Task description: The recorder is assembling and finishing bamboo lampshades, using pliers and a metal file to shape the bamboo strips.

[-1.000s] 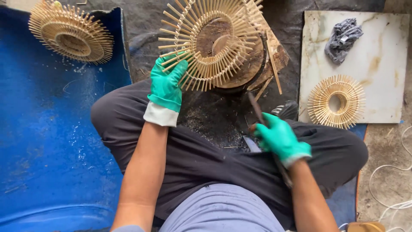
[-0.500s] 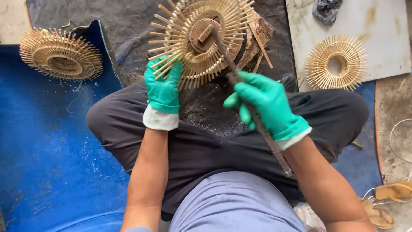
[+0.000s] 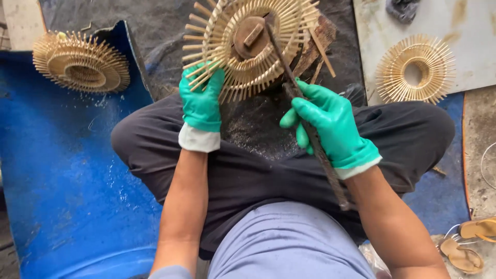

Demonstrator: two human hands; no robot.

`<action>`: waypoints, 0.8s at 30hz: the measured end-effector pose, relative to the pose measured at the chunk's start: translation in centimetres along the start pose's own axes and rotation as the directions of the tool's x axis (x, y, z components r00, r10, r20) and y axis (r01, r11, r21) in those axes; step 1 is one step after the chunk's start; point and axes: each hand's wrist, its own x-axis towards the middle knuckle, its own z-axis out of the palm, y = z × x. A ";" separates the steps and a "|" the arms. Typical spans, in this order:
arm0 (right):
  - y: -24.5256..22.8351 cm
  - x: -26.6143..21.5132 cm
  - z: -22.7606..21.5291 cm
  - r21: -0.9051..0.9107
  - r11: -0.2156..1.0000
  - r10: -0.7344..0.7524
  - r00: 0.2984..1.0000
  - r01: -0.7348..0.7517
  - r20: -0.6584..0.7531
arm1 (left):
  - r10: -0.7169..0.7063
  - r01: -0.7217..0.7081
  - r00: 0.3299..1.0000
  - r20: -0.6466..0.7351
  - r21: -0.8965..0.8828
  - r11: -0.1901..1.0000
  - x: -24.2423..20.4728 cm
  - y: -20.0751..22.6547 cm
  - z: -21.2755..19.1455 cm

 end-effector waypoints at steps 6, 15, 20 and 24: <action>0.2 0.0 -0.7 -0.038 0.999 0.021 1.000 -0.021 -0.010 | 0.039 -0.039 0.999 0.009 0.056 0.998 0.6 2.0 -0.2; 8.9 1.2 -6.1 -0.109 0.988 0.072 0.956 -0.107 -0.283 | -0.059 0.036 0.992 0.114 0.192 0.981 7.2 -5.0 -11.2; 16.5 4.1 -5.5 -0.847 0.529 -0.242 0.947 -0.052 -0.209 | -0.113 0.094 0.982 0.149 0.134 0.987 12.7 -5.8 -14.9; 16.5 6.1 -4.3 -0.915 0.403 -0.191 0.976 -0.020 -0.106 | -0.154 0.139 0.975 0.160 0.100 0.985 15.6 -3.7 -16.4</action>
